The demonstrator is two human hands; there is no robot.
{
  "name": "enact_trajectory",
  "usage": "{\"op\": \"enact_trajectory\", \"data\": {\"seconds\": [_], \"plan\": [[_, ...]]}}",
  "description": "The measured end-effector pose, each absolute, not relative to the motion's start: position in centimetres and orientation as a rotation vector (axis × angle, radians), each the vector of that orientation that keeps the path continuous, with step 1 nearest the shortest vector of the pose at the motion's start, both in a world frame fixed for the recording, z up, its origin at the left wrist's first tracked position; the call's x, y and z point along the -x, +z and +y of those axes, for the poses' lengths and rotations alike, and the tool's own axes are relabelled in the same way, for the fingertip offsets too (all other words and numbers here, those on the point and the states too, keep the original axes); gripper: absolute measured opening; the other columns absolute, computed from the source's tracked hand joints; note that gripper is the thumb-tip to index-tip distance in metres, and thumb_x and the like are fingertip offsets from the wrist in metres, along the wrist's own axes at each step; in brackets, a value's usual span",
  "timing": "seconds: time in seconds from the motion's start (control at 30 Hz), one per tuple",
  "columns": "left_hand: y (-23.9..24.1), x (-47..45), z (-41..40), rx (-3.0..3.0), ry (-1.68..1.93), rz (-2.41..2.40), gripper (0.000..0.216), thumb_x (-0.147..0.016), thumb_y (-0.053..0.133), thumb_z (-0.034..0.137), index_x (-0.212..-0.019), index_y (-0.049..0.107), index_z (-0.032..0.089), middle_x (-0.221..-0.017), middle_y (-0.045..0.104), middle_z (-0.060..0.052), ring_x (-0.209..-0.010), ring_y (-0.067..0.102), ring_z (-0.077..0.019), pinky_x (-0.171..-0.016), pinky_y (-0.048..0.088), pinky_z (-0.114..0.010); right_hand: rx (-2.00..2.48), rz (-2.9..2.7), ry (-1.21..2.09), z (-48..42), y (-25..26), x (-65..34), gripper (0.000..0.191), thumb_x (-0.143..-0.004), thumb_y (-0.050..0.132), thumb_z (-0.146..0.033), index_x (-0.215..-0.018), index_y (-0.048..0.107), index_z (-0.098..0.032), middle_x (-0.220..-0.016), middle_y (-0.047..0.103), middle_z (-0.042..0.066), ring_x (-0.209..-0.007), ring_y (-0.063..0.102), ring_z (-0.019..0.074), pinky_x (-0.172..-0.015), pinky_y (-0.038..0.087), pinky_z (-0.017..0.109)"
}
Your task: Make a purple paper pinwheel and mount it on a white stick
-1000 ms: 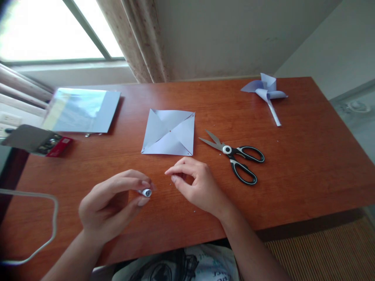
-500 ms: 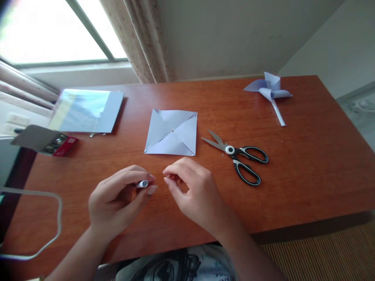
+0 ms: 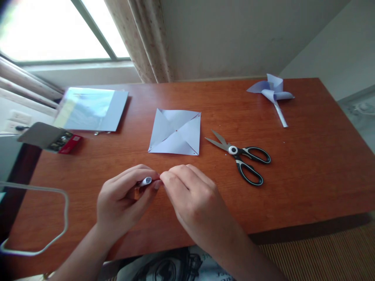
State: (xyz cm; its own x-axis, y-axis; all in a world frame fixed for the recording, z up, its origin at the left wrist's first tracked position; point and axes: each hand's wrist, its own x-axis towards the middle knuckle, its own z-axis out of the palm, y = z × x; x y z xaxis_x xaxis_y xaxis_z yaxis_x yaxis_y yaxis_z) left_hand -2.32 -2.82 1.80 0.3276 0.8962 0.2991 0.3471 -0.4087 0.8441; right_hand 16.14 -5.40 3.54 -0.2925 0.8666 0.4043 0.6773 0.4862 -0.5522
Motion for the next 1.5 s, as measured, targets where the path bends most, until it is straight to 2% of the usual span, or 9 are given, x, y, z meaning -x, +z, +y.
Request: {"op": "enact_trajectory", "data": {"seconds": [0.27,0.5,0.63,0.77,1.2,1.5], "plan": [[2.0,2.6,-2.7,-1.8,1.023,1.07,0.012,-0.088,0.065,0.005,-0.086,0.066,0.017,-0.071,0.06,0.001,-0.061,0.051,-0.0098,-0.056,0.041,-0.022,1.215,-1.977,0.475,-5.2,3.8,-16.0,0.01,-0.097,0.064,-0.01,-0.104,0.069,-0.014,-0.101,0.073,0.006,-0.095,0.067,0.0126,-0.092,0.052,0.023],[2.2,2.7,-2.8,-1.679,1.078,1.002,0.011,-0.088,0.069,0.007,-0.086,0.068,0.018,-0.072,0.063,0.0,-0.062,0.054,-0.0109,-0.057,0.041,-0.024,1.163,-1.589,0.924,-5.1,2.8,-15.6,0.013,-0.092,0.07,-0.012,-0.101,0.071,-0.021,-0.094,0.074,0.001,-0.088,0.07,0.011,-0.08,0.057,0.02],[2.2,2.6,-2.9,-1.638,1.098,1.016,0.011,-0.089,0.068,0.008,-0.085,0.067,0.019,-0.071,0.063,0.0,-0.063,0.055,-0.0112,-0.058,0.042,-0.024,1.146,-1.316,1.144,-5.5,1.7,-14.9,0.009,-0.091,0.072,-0.018,-0.098,0.072,-0.024,-0.094,0.073,0.002,-0.089,0.071,0.0149,-0.077,0.06,0.024],[1.9,2.7,-2.9,-1.657,1.099,1.021,0.012,-0.089,0.068,0.008,-0.085,0.066,0.019,-0.071,0.06,0.001,-0.063,0.053,-0.0108,-0.058,0.041,-0.024,1.105,-1.107,1.28,-5.8,1.2,-14.3,0.01,-0.09,0.075,-0.019,-0.097,0.073,-0.024,-0.092,0.073,0.001,-0.084,0.07,0.012,-0.077,0.061,0.021],[2.1,3.1,-2.8,-1.676,1.075,0.979,0.01,-0.088,0.068,0.009,-0.084,0.068,0.018,-0.072,0.065,-0.001,-0.063,0.058,-0.0123,-0.057,0.044,-0.025,1.051,-0.988,1.316,-5.7,1.6,-13.8,0.005,-0.086,0.078,-0.021,-0.089,0.075,-0.022,-0.082,0.073,0.0,-0.072,0.069,0.0102,-0.065,0.058,0.017],[1.9,3.1,-2.7,-1.734,1.114,0.943,0.017,-0.085,0.068,0.003,-0.089,0.069,0.019,-0.075,0.069,-0.002,-0.064,0.061,-0.0125,-0.059,0.047,-0.024,1.08,-1.048,1.282,-6.2,1.3,-13.9,0.007,-0.088,0.077,-0.02,-0.093,0.075,-0.024,-0.087,0.074,0.002,-0.08,0.07,0.0128,-0.073,0.061,0.022]]}}
